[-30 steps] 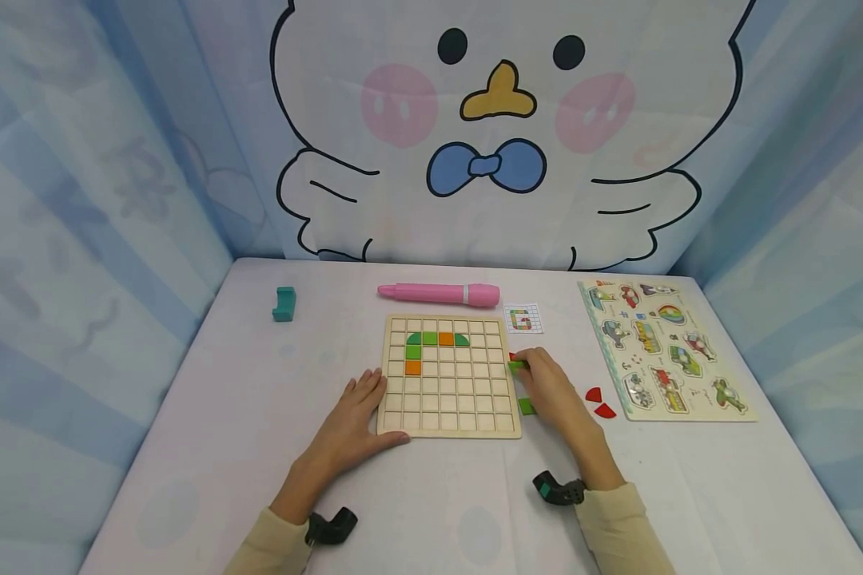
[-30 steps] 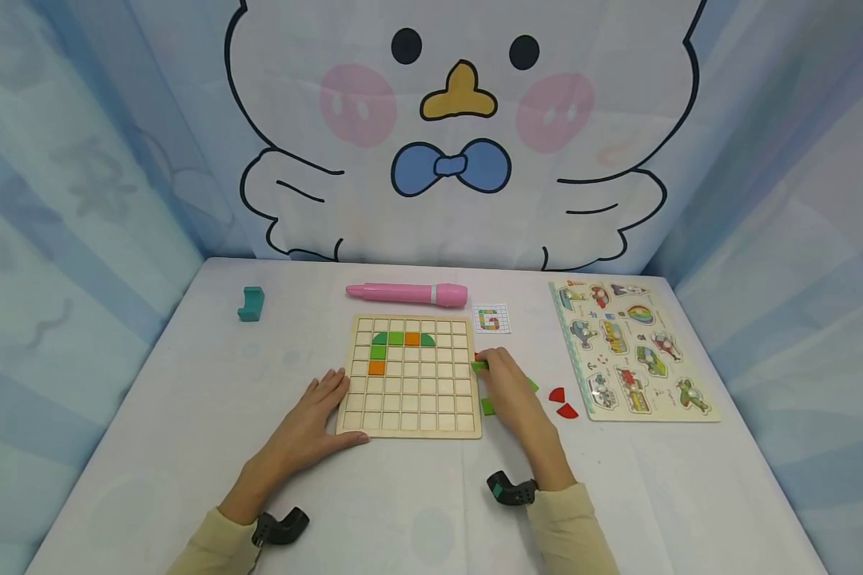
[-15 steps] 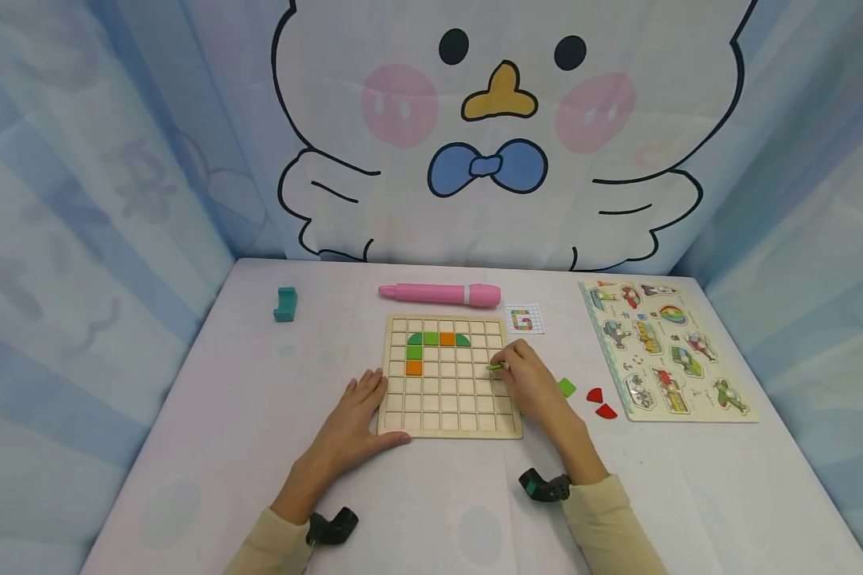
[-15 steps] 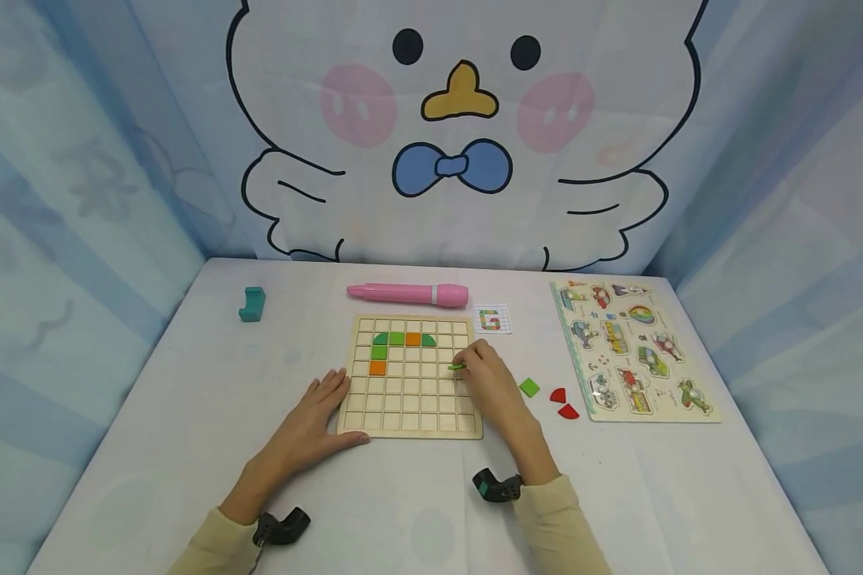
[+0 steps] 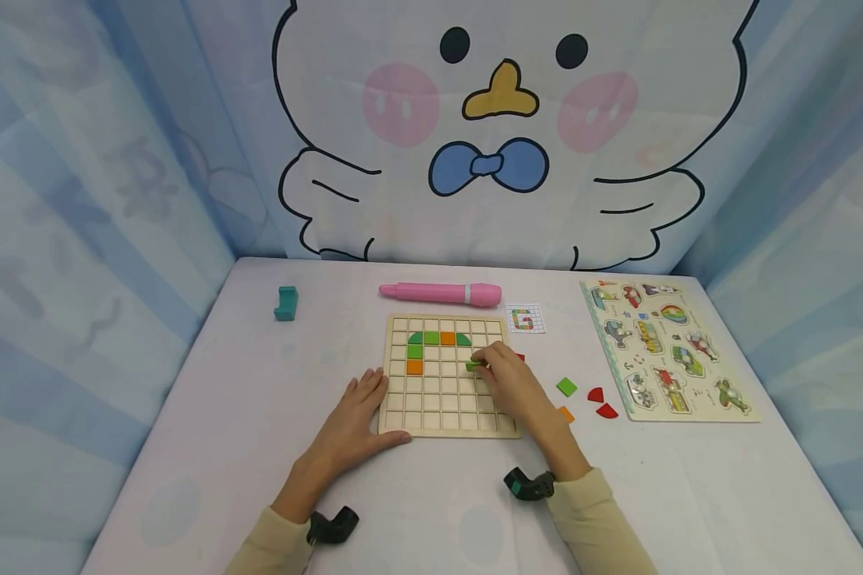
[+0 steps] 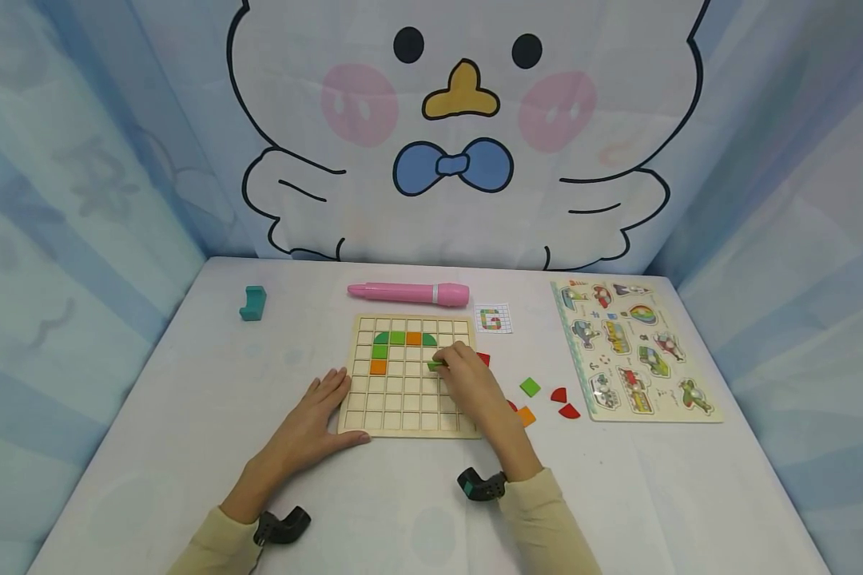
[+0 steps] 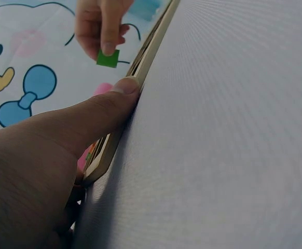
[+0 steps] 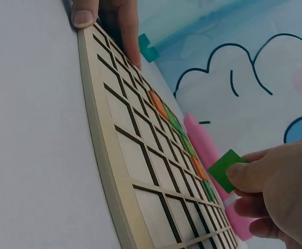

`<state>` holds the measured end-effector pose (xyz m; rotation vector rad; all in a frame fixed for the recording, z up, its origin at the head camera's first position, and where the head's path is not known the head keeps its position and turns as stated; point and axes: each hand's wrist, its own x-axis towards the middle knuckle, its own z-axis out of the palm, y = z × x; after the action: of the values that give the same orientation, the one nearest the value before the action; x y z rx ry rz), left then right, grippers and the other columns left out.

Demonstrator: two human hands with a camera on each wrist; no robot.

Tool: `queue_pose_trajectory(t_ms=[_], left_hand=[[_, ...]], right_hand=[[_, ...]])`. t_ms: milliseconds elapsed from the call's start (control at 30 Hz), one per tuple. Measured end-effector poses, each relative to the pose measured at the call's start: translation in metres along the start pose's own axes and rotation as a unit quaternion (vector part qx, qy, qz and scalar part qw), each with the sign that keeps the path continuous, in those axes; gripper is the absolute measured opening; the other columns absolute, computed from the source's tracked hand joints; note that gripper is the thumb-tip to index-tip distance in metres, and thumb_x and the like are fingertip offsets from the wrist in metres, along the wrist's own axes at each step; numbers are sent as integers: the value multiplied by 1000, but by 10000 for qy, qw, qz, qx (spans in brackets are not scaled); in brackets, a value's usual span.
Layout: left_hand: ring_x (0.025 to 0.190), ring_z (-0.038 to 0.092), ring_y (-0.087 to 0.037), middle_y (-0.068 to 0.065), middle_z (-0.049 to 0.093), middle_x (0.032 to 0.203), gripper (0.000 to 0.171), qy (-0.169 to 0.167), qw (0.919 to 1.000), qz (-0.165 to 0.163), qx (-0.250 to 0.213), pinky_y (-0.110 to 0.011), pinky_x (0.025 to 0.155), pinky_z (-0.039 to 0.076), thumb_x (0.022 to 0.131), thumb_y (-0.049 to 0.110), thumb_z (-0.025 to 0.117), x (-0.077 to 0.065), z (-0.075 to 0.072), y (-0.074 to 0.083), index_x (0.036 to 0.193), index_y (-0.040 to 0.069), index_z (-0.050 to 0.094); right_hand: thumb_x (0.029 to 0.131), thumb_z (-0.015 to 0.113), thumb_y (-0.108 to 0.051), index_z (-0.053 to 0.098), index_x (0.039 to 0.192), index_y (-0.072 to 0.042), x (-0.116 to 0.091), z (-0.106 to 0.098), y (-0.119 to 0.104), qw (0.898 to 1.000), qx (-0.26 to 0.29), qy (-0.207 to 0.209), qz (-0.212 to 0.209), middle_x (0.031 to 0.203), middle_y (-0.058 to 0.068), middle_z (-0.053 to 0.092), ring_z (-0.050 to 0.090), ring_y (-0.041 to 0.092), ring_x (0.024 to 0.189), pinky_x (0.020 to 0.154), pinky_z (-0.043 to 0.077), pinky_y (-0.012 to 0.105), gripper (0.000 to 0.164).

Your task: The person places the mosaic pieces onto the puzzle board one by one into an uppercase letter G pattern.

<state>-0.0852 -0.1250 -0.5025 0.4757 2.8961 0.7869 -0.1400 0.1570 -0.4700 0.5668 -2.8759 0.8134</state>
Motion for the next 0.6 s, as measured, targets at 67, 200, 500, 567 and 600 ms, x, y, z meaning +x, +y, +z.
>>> queue_pose_trajectory(t_ms=[67,200,500,567,600], left_hand=[[155,23,-29,-14,33,163,104,-15,10000,-14,2,-47,129,18,81,63,73,0,0,0,153,-1,35],[155,23,-29,-14,33,163,105,-18,10000,-20,11,-47,129,18,81,64,73,0,0,0,153,-1,35],[155,24,-31,-16,34,162,104,-11,10000,-1,-29,-48,128,19,81,63,73,0,-1,1,153,-2,36],[155,24,-31,-16,34,162,104,-10,10000,1,-18,-48,128,19,81,63,74,0,-1,0,153,-2,36],[155,24,-30,-16,34,162,104,-9,10000,4,-9,-48,128,19,81,63,74,0,-1,0,153,-2,36]], right_hand=[[97,65,-9,66,112,-8,1,2,-4,10000,46,-64,61,106,3,62,61,18,99,89,58,36,15],[97,65,-9,66,113,-7,4,6,-10,9999,96,-124,42,107,4,63,62,18,101,93,58,37,16],[96,67,-10,66,115,-8,9,17,-21,9996,196,-212,-78,111,4,65,63,18,107,101,56,37,19],[96,67,-10,66,115,-8,10,20,-24,9994,196,-268,-71,111,4,66,63,19,109,103,55,37,19],[96,67,-10,67,115,-8,11,21,-25,9993,210,-282,-89,111,4,66,64,19,109,102,55,37,19]])
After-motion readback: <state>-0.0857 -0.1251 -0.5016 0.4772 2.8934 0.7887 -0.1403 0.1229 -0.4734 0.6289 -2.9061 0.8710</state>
